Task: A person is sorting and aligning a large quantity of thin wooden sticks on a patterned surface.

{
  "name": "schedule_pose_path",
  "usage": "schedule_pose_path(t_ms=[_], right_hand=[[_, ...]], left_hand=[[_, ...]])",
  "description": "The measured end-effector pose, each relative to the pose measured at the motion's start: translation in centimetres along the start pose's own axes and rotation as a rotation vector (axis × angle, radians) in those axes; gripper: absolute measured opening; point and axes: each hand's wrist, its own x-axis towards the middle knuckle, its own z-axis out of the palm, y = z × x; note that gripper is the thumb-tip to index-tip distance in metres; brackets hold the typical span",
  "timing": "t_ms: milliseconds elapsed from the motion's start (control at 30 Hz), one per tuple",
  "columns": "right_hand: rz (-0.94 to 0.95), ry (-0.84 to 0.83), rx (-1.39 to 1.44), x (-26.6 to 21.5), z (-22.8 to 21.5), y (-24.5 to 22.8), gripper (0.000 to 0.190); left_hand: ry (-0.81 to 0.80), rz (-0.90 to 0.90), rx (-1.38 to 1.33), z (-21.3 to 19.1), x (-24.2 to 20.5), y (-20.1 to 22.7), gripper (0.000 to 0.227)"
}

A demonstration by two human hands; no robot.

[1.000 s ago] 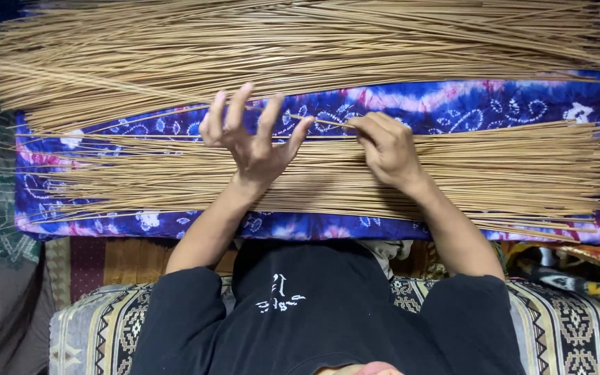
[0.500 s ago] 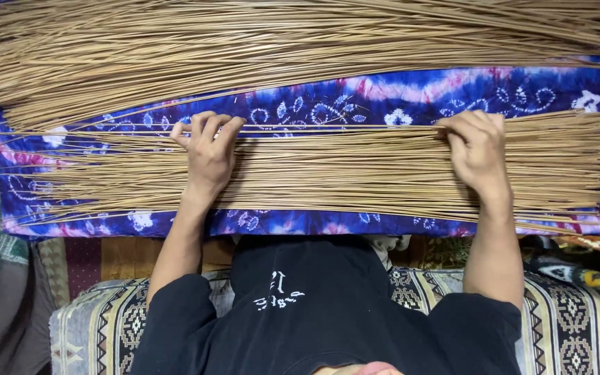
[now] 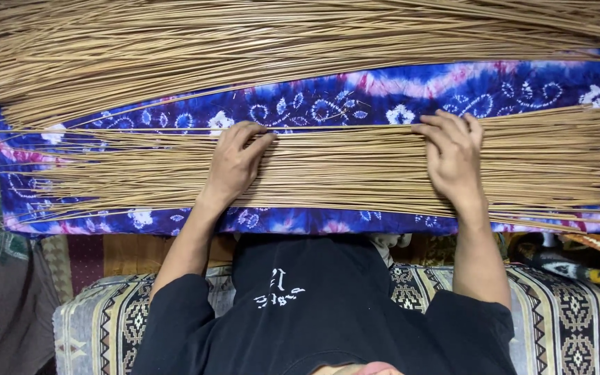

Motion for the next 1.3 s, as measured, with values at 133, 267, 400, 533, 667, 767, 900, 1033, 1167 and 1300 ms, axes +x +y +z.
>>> schedule_pose_path(t_ms=[133,267,400,533,667,767,900,1033,1167,1300], right_hand=[[0.020,-0.025,0.060,0.7,0.2,-2.8,0.027],[0.012,-0.060,0.105,0.9,0.5,-3.6,0.024],[-0.017,-0.056,0.075,1.5,0.0,-4.6,0.019],[-0.065,-0.041,0.066,3.7,1.1,-4.4,0.021],[-0.147,-0.012,0.072,7.9,2.9,-4.4,0.019],[-0.204,-0.006,0.096,11.6,3.2,-6.4,0.014],[-0.215,-0.025,0.042,15.0,5.1,-7.7,0.013],[-0.221,0.026,0.083,16.0,6.0,-8.3,0.011],[-0.207,0.032,0.142,16.3,6.7,-8.2,0.011],[-0.196,0.030,0.196,16.5,6.4,-8.2,0.011]], left_hand=[[-0.075,0.017,-0.074,0.0,0.5,0.6,0.021],[-0.112,-0.001,-0.105,0.1,0.7,0.5,0.023],[-0.122,-0.014,-0.165,-1.2,1.9,1.3,0.021],[-0.157,-0.008,-0.187,-1.4,3.5,0.0,0.025],[-0.071,0.026,-0.063,-2.1,7.5,-0.7,0.021],[-0.013,0.072,-0.036,-1.0,10.8,-0.9,0.019],[-0.082,0.174,0.014,2.0,13.9,-1.7,0.024],[-0.078,0.174,-0.021,3.9,14.5,-1.9,0.028],[-0.023,0.184,-0.008,4.3,14.7,-2.2,0.018],[0.049,0.205,0.036,4.7,15.1,-1.8,0.011]])
